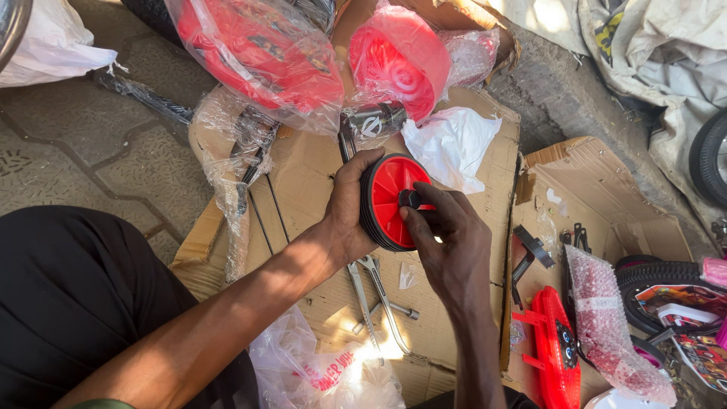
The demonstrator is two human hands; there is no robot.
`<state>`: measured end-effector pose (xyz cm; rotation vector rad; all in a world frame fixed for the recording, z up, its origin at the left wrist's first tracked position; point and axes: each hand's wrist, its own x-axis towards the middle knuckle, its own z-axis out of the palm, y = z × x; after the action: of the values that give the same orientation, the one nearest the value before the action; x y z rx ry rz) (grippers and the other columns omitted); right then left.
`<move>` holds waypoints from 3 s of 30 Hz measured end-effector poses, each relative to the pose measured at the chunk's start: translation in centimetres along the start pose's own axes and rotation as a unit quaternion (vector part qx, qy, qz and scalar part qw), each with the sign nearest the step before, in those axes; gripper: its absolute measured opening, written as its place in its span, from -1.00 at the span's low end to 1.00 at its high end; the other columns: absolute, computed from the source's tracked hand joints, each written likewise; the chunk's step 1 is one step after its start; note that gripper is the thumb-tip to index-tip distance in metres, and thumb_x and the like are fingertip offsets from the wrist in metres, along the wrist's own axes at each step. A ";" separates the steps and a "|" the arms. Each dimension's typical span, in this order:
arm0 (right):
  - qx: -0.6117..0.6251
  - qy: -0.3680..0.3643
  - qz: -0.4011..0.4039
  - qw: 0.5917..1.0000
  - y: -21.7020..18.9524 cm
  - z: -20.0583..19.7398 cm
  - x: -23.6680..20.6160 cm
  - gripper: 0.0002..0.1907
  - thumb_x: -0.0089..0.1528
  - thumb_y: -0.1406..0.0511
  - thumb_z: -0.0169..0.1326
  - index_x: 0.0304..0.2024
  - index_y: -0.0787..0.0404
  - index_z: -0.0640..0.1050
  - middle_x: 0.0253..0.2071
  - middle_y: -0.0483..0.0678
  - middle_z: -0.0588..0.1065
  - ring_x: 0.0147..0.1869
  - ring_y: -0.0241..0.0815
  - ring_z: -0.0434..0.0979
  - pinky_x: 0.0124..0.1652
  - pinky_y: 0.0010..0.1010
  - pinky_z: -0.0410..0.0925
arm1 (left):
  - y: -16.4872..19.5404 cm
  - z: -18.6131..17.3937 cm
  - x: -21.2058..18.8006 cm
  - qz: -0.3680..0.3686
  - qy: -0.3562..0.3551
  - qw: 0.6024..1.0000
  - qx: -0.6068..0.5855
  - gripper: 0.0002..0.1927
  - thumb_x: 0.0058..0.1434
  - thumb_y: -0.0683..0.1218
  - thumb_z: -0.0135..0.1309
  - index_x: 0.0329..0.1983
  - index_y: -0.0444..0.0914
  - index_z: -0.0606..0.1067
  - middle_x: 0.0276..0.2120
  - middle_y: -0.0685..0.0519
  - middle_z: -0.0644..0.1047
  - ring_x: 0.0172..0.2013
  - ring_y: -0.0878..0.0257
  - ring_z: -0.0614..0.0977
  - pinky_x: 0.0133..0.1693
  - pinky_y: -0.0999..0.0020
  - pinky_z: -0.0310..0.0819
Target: The person unpacks red wheels and metal hardware from plastic bags on a cardboard surface. They insert axles into the wheels, secure them with nuts using pliers, and attach black caps to the wheel hubs.
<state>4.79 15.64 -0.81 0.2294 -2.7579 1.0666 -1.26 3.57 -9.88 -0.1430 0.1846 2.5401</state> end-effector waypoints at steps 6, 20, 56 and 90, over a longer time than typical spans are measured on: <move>-0.027 -0.005 0.118 0.993 1.8 -1.2 0.0 -0.50 0.23 0.28 0.27 0.21 0.26 0.51 -0.25 0.07 0.66 -0.21 -0.13 0.69 -0.23 -0.35 0.50 | 0.0 -0.5 0.5 -0.011 -0.052 0.998 -0.041 -0.48 0.26 0.22 -0.12 -0.08 -0.30 0.51 -0.20 -0.11 0.60 -0.18 0.05 0.64 -0.06 0.06 0.62; -0.244 -0.093 0.149 0.954 15.1 10.0 -13.4 -0.38 0.05 0.02 0.37 0.01 0.23 0.54 -0.10 0.22 0.51 -0.12 0.21 0.47 -0.09 0.00 0.34 | 2.6 1.1 0.2 0.039 -0.029 0.997 -0.059 -0.55 0.29 0.19 -0.07 -0.01 -0.23 0.50 -0.11 -0.04 0.58 -0.09 0.07 0.62 0.03 0.02 0.55; -0.045 0.155 0.243 0.957 5.8 3.2 -8.7 -0.75 0.05 0.33 0.16 -0.36 0.28 0.36 -0.61 0.26 0.43 -0.52 0.30 0.45 -0.45 -0.04 0.34 | 2.3 -2.3 1.2 0.035 0.077 0.995 0.048 -0.67 0.23 0.17 -0.04 -0.31 -0.15 0.52 -0.40 0.07 0.58 -0.37 0.18 0.60 -0.22 0.14 0.58; -0.169 0.070 0.225 0.957 4.3 5.9 -8.9 -0.68 0.03 0.26 0.19 -0.28 0.23 0.37 -0.51 0.21 0.54 -0.35 0.38 0.54 -0.36 0.14 0.35 | -0.5 -0.2 -0.6 0.017 0.050 0.974 0.220 -0.60 0.18 0.20 -0.13 -0.30 -0.15 0.55 -0.46 0.03 0.61 -0.45 0.21 0.64 -0.36 0.22 0.58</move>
<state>11.95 15.52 -9.80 -0.5210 -2.8641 0.6321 -0.54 3.61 -10.02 -0.0931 0.7864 2.4583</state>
